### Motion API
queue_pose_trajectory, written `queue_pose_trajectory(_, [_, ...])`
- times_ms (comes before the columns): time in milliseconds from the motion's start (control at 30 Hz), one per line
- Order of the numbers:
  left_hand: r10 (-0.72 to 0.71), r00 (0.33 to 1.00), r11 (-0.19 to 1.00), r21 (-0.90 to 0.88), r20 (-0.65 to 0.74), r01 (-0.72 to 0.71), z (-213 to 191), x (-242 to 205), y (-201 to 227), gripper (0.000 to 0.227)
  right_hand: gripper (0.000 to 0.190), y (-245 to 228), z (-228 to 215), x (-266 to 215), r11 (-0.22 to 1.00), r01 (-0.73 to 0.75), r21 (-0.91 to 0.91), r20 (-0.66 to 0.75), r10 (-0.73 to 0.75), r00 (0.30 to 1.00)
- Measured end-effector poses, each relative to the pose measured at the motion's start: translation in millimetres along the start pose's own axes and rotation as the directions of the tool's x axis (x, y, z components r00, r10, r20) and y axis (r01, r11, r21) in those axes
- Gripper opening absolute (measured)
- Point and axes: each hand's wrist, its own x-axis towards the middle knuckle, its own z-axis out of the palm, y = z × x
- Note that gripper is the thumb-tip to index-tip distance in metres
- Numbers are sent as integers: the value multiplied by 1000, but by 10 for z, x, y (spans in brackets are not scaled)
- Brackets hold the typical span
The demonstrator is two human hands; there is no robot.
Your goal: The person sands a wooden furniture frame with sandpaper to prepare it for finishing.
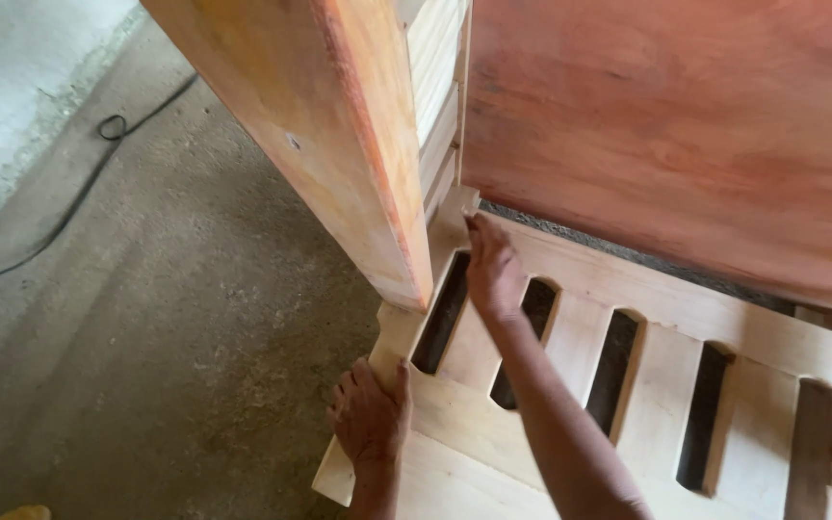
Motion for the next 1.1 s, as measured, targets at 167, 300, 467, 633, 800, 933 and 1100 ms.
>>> queue_pose_trajectory(167, [-19, 1000, 1000, 19, -11, 20, -51, -26, 36, 64, 27, -190, 264, -278, 997, -43, 66, 27, 41, 999])
queue_pose_trajectory(300, [29, 995, 998, 52, -93, -24, 1, -15, 32, 63, 24, 13, 175, -355, 989, -141, 42, 115, 135, 984])
queue_pose_trajectory(467, [5, 996, 1000, 21, -93, -3, -12, -14, 74, 61, 22, 493, 30, -134, 714, -438, 547, 387, 248, 888])
queue_pose_trajectory(633, [35, 991, 998, 51, -127, -29, 60, -20, 35, 62, 26, 416, 481, -340, 997, -66, 46, 157, 58, 986])
queue_pose_trajectory(800, [49, 994, 997, 58, -98, -43, 55, 4, 17, 64, 26, 141, 403, -578, 941, -53, -333, 265, 147, 953])
queue_pose_trajectory(933, [62, 991, 997, 62, -117, -55, 59, -27, 11, 64, 22, 423, 20, -450, 916, -279, 288, 376, 160, 913])
queue_pose_trajectory(1100, [19, 998, 996, 93, -57, -13, 135, -91, -49, 65, 25, 292, -323, -215, 767, -361, 530, 425, 128, 896])
